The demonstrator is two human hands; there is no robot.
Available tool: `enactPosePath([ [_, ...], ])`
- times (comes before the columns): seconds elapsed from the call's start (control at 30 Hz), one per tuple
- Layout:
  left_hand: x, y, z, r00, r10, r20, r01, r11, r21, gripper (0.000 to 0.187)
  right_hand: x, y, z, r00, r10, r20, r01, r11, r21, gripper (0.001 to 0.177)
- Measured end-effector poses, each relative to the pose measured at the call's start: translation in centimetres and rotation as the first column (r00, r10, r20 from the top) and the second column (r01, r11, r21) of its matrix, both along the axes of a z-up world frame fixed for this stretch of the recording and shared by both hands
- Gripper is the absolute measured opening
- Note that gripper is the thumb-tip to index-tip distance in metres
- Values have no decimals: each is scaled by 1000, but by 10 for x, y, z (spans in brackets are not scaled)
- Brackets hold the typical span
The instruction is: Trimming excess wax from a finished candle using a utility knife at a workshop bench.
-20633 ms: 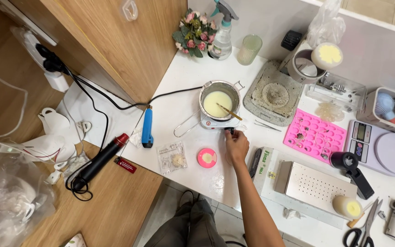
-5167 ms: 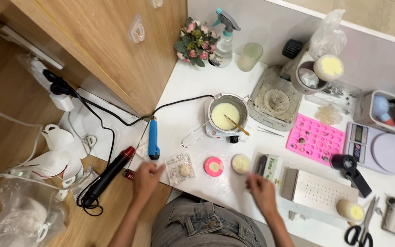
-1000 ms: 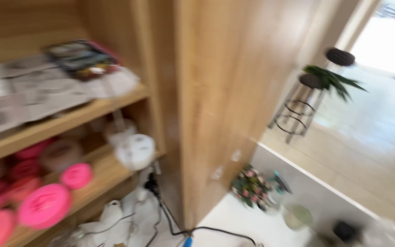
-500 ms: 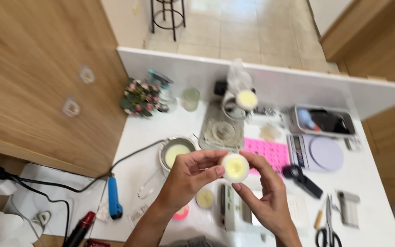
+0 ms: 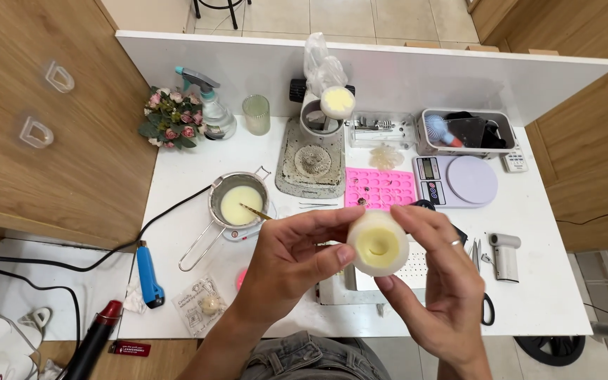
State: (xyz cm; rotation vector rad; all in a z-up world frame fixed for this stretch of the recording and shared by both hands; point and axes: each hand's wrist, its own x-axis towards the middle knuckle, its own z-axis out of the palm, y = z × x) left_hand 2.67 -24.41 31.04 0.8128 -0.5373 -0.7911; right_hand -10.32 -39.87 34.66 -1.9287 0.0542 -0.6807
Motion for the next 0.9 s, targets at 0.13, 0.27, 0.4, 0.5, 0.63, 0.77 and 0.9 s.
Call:
enactPosePath([
  [0.13,-6,-1,9,1000,6,24,-5,999,-41,48,-5,1,11,999,-19,42,21,998,-53,67],
  [0.27,-7,-1,13,999,14,36,-12,998,-63,46,-5,1,14,998,-22,53,27,995,-91,68],
  [0.4,-6,-2,13,999,27,37,-24,996,-83,45,-4,-1,17,999,-18,43,23,991,-129,68],
  [0.5,-4,-2,14,999,21,29,-19,996,-86,46,-2,-2,18,998,-25,63,35,988,-149,67],
  [0.63,0,-4,17,999,28,41,-23,993,-114,45,5,-6,23,996,-37,82,54,973,-226,67],
  [0.77,4,-8,19,998,42,50,-36,992,-118,45,8,-10,24,996,-33,82,50,975,-218,66],
  [0.9,6,-10,19,998,44,45,-39,993,-114,45,12,-14,21,995,-29,99,52,969,-241,66],
])
